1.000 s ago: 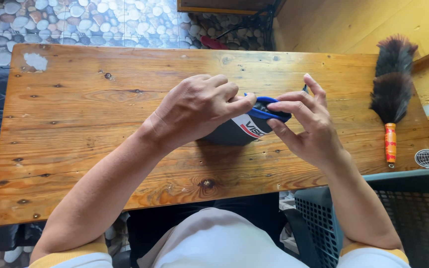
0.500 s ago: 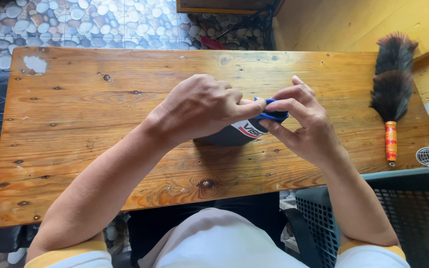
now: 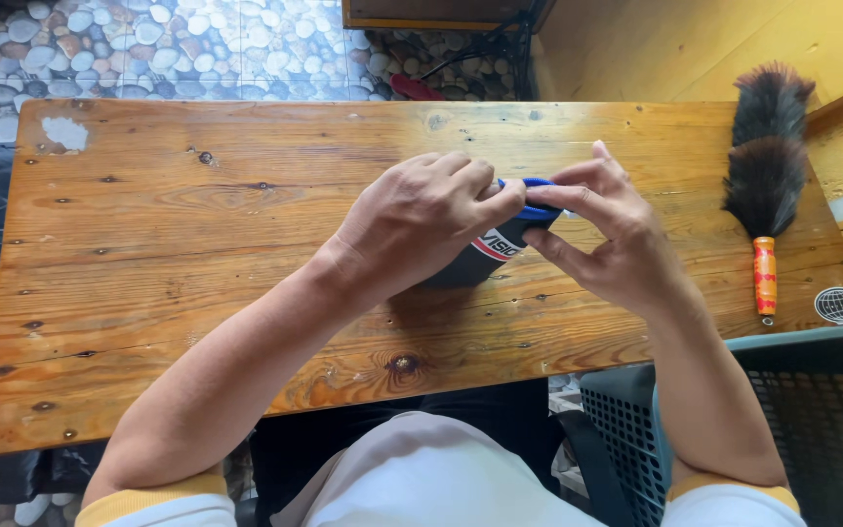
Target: The person cleans a small black pouch and a larger black bag on a wooden table using a feather duster. They brush the surfaces of the items, fold the larger bag, and place the cleaned pouch into a plastic basket.
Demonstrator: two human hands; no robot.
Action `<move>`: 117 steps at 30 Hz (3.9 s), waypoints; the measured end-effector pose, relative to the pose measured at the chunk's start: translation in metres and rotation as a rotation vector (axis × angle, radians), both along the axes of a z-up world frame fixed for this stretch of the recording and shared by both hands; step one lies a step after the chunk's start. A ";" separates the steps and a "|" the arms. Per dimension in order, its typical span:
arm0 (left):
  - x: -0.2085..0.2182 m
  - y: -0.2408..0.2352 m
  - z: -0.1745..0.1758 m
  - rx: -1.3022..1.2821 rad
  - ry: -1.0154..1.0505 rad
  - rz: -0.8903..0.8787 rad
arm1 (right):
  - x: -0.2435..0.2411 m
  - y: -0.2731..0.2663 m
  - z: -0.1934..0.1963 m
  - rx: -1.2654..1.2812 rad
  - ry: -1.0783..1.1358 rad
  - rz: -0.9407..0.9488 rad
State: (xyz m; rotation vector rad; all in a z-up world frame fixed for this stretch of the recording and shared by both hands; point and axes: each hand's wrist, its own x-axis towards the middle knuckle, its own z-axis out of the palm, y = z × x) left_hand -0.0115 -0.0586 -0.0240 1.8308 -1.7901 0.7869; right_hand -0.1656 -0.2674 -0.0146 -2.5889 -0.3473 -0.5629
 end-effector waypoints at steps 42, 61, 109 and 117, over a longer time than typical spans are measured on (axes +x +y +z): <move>0.024 -0.025 -0.008 -0.115 0.170 0.024 | 0.033 -0.046 -0.038 0.716 0.319 -0.427; -0.003 0.027 -0.110 0.343 0.753 0.184 | -0.118 -0.263 -0.137 -0.088 0.814 -1.457; 0.011 0.031 -0.119 0.507 0.770 0.199 | -0.154 0.021 -0.076 0.012 0.437 -0.547; 0.013 0.030 -0.125 0.389 0.830 0.205 | -0.134 -0.011 -0.063 -0.034 0.573 -0.826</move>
